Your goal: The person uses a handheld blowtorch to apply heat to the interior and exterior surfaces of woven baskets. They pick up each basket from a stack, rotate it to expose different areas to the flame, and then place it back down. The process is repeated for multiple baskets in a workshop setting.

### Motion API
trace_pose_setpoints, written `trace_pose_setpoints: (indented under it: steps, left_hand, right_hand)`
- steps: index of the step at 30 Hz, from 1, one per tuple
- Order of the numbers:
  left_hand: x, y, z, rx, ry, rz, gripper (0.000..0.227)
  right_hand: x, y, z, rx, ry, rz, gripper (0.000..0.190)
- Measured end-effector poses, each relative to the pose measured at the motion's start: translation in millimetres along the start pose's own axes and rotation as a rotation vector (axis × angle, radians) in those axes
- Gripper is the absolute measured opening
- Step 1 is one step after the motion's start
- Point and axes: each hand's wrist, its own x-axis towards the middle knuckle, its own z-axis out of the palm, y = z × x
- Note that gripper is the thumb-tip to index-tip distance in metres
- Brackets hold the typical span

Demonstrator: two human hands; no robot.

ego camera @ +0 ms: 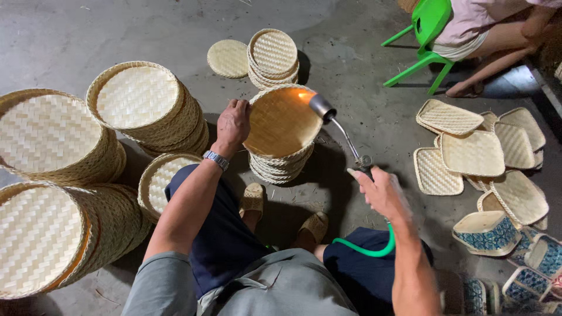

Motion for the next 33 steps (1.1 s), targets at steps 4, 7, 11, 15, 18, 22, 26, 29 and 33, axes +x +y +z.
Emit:
trace_pose_setpoints:
  steps: [4, 7, 11, 15, 18, 22, 26, 29, 33]
  left_hand:
    - [-0.6, -1.5, 13.5, -0.14, 0.022, -0.047, 0.017]
    - [-4.7, -3.4, 17.0, -0.262, 0.023, -0.133, 0.019]
    - [0.4, -12.9, 24.2, -0.328, 0.105, -0.303, 0.02]
    - [3.4, -28.9, 32.2, -0.344, 0.253, -0.318, 0.018]
    - [2.3, -36.6, 34.3, -0.315, 0.373, -0.284, 0.019]
    - [3.7, -30.4, 26.9, -0.446, 0.429, -0.335, 0.019]
    - [4.4, -17.7, 14.5, -0.488, 0.356, -0.476, 0.019]
    - [5.0, -15.2, 12.8, -0.486, 0.392, -0.458, 0.019]
    - [4.9, -19.7, 17.0, -0.46, 0.444, -0.361, 0.019]
  right_hand:
    - [1.9, -6.5, 28.2, 0.041, -0.06, -0.054, 0.039]
    - [4.7, -12.9, 40.4, 0.036, -0.073, -0.136, 0.035]
    - [6.4, -14.1, 49.2, -0.054, -0.037, -0.108, 0.044]
    - [0.6, -4.0, 55.7, -0.088, -0.081, -0.171, 0.042]
    - [1.6, 1.9, 55.9, -0.121, 0.011, -0.153, 0.046]
    - [4.3, 7.6, 49.9, -0.094, -0.031, -0.084, 0.046]
    - [14.0, 6.2, 46.9, -0.289, 0.079, -0.103, 0.05]
    - [5.1, 2.3, 46.2, -0.027, -0.072, -0.09, 0.042]
    - [4.0, 0.7, 48.9, -0.049, -0.083, -0.084, 0.046]
